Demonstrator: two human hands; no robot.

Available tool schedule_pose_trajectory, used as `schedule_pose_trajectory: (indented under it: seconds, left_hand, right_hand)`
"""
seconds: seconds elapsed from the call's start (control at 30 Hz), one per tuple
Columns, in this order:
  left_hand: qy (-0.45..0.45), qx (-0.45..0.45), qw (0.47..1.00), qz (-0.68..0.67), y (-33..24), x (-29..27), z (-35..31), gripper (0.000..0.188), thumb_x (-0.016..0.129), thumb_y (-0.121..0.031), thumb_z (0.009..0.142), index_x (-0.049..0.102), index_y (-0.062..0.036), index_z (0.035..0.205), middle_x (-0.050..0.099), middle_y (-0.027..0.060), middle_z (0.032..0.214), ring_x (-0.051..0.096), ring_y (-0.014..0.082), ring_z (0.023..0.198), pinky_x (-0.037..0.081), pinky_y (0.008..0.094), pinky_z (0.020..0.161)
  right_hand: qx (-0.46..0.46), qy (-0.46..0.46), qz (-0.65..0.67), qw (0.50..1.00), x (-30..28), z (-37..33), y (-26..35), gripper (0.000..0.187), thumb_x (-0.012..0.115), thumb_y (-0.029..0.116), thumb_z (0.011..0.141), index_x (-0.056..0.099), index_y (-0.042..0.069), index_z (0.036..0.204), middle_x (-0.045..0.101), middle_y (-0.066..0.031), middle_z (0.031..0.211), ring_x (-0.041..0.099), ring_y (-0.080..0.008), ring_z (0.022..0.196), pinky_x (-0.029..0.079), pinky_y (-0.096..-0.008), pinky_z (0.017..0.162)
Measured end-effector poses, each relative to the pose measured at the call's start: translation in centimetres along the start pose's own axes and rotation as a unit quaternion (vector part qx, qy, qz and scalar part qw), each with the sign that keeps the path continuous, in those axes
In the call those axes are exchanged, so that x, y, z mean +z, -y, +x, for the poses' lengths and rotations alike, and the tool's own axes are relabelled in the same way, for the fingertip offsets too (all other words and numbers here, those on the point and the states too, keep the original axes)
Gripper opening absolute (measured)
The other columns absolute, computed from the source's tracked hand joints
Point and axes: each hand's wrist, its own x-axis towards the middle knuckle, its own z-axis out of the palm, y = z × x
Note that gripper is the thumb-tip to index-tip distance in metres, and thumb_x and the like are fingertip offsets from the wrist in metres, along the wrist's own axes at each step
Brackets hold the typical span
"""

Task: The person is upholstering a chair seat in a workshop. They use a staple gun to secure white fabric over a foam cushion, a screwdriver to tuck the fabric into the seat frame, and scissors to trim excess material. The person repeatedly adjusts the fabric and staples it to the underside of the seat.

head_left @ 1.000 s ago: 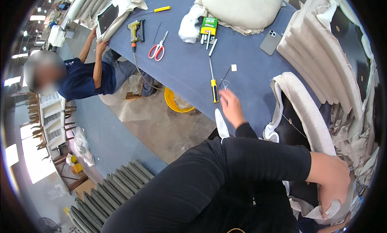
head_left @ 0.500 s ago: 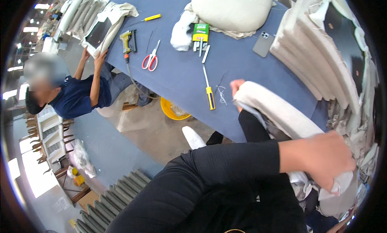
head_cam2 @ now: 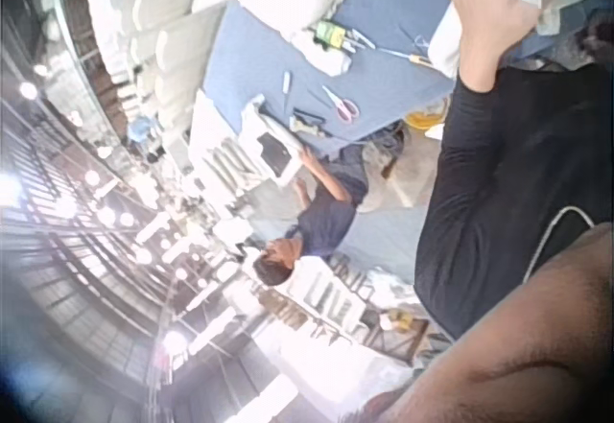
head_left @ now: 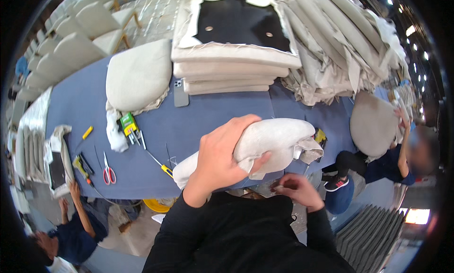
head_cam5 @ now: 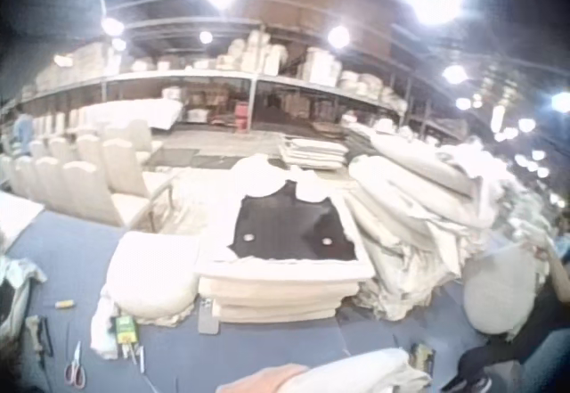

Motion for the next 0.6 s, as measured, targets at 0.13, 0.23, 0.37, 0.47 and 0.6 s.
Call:
schedule_pose_trajectory:
  seconds: [0.13,0.23,0.37,0.47,0.6]
  left_hand:
    - [0.039,0.031,0.999,0.003,-2.0,1.6,-0.4,0.063,0.091,-0.029,0.075,0.07,-0.0038,0.129,0.077,0.0182,0.116,0.078,0.0364,0.103,0.061,0.0398,0.091]
    - [0.053,0.06,0.997,-0.007,-3.9,3.5,-0.7,0.061,0.093,-0.029,0.073,0.071,-0.0044,0.125,0.078,0.0152,0.114,0.078,0.0353,0.099,0.062,0.0409,0.085]
    - [0.093,0.079,0.992,-0.015,-5.1,5.9,-1.3,0.066,0.094,-0.032,0.07,0.071,-0.0029,0.124,0.077,0.0168,0.113,0.078,0.0359,0.1,0.062,0.0412,0.085]
    - [0.098,0.088,0.991,-0.012,-5.9,7.2,-1.4,0.068,0.094,-0.033,0.069,0.071,-0.0023,0.125,0.077,0.0176,0.113,0.077,0.037,0.1,0.061,0.0417,0.084]
    - [0.103,0.103,0.989,-0.012,-6.3,7.9,-1.0,0.063,0.095,-0.026,0.071,0.07,0.0007,0.122,0.076,0.0203,0.11,0.078,0.0386,0.101,0.062,0.0434,0.085]
  right_hand:
    - [-0.192,-0.044,-0.048,0.979,0.1,-5.1,8.4,0.012,0.086,-0.005,0.082,0.077,-0.002,0.089,0.078,-0.0139,0.096,0.069,-0.0141,0.081,0.049,-0.0274,0.073]
    - [-0.296,-0.077,-0.023,0.952,1.4,-6.2,11.0,0.01,0.087,0.001,0.085,0.078,-0.001,0.087,0.074,-0.0068,0.073,0.067,-0.0136,0.064,0.046,-0.0265,0.06]
    - [-0.269,-0.123,-0.046,0.954,1.6,-6.4,12.1,0.015,0.086,0.006,0.091,0.075,-0.001,0.083,0.069,-0.0025,0.068,0.059,-0.0074,0.057,0.039,-0.0246,0.054]
    - [-0.243,-0.147,-0.059,0.957,1.1,-6.3,12.4,0.025,0.084,0.008,0.095,0.067,0.0,0.077,0.061,0.0017,0.064,0.049,-0.0016,0.058,0.034,-0.0243,0.053]
    - [-0.245,-0.146,-0.051,0.957,0.3,-6.6,12.2,0.027,0.082,0.005,0.093,0.064,0.001,0.074,0.06,0.0022,0.064,0.049,-0.002,0.058,0.033,-0.0243,0.053]
